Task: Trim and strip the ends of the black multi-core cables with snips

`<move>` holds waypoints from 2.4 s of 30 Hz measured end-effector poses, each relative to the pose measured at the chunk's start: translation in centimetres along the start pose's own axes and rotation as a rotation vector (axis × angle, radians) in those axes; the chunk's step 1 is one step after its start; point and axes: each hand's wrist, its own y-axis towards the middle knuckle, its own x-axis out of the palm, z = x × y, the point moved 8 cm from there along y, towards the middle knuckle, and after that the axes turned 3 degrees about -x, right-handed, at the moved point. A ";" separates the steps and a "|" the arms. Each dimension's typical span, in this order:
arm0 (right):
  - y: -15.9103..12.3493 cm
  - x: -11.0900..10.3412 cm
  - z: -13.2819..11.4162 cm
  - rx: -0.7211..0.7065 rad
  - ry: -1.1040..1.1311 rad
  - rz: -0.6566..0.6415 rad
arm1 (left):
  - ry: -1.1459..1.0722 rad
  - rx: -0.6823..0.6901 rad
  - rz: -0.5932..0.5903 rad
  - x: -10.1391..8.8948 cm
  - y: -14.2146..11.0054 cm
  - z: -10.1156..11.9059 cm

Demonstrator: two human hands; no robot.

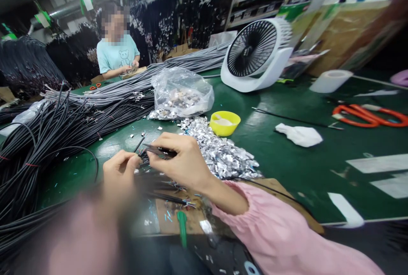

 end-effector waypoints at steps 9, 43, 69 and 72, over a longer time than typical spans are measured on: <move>-0.1 -0.1 -0.4 -0.062 -0.006 0.021 | -0.015 -0.016 -0.019 0.2 0.1 -0.2; 0.6 0.1 6.4 0.250 -0.309 -0.168 | 0.444 -0.105 -0.439 3.3 0.9 -3.6; 0.2 -0.5 3.1 0.085 -0.024 -0.015 | 0.228 0.225 0.083 1.4 1.0 1.0; 0.1 -0.5 2.6 0.053 0.008 -0.010 | 0.243 0.195 0.075 1.2 0.7 1.2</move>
